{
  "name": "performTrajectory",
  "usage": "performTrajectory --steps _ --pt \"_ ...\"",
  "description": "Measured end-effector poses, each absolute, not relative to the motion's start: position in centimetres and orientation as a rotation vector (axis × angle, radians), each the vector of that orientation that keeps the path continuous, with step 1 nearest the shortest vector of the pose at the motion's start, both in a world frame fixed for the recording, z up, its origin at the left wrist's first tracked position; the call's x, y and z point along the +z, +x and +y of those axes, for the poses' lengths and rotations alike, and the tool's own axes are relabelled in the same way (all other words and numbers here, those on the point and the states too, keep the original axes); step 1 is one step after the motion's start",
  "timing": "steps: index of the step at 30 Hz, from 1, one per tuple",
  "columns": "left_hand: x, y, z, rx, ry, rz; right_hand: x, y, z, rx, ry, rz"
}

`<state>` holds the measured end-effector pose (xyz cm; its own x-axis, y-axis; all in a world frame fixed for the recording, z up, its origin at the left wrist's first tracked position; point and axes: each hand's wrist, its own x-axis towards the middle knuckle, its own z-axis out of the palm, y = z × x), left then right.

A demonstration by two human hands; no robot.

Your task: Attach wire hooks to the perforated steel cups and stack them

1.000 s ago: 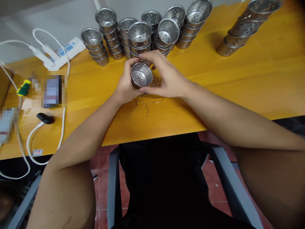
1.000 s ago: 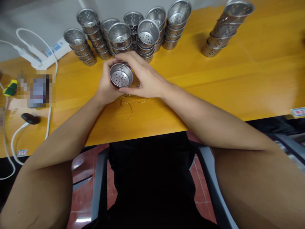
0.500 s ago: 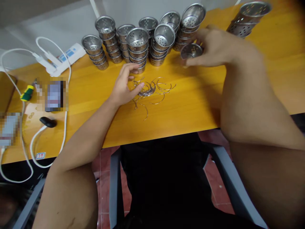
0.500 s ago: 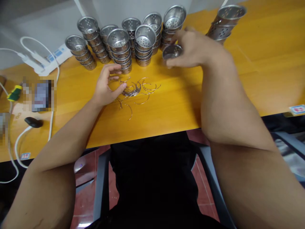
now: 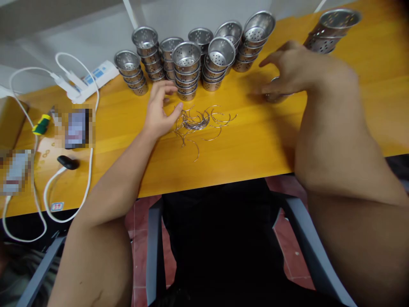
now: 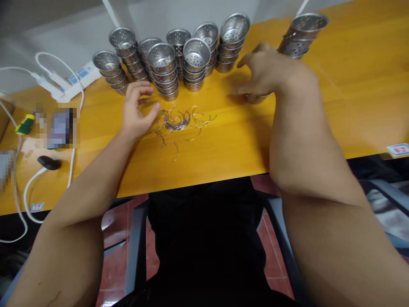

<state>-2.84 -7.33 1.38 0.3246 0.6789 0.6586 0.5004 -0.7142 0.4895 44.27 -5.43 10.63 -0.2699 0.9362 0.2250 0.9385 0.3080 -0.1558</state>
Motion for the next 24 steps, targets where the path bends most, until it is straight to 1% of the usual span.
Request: performTrajectory --steps 2,4,6,8,10,15,24 --pt "1.3 -3.1 -7.1 1.356 2.358 1.138 11.9 41.0 -7.4 -0.077 -1.603 -2.261" --pt "1.1 -3.3 -6.9 1.348 2.35 1.154 12.4 38.3 -8.9 -0.154 -1.548 -2.1" --pt "0.8 -3.4 -6.6 1.341 2.355 1.133 12.1 36.5 -9.4 -0.067 -1.406 -2.066" --pt "0.5 -3.3 -6.4 1.34 2.358 1.099 11.0 35.6 -9.0 0.079 -1.273 -2.097" --pt "0.4 -3.1 -6.4 1.333 2.339 1.071 9.8 35.3 -8.1 0.158 -1.203 -2.118" --pt "0.7 -2.8 -6.7 1.243 2.306 1.087 7.9 35.0 -6.1 0.143 -1.181 -2.087" --pt "-0.2 -3.0 -6.3 1.344 2.372 1.041 7.7 33.7 -6.3 0.167 -1.275 -2.076"
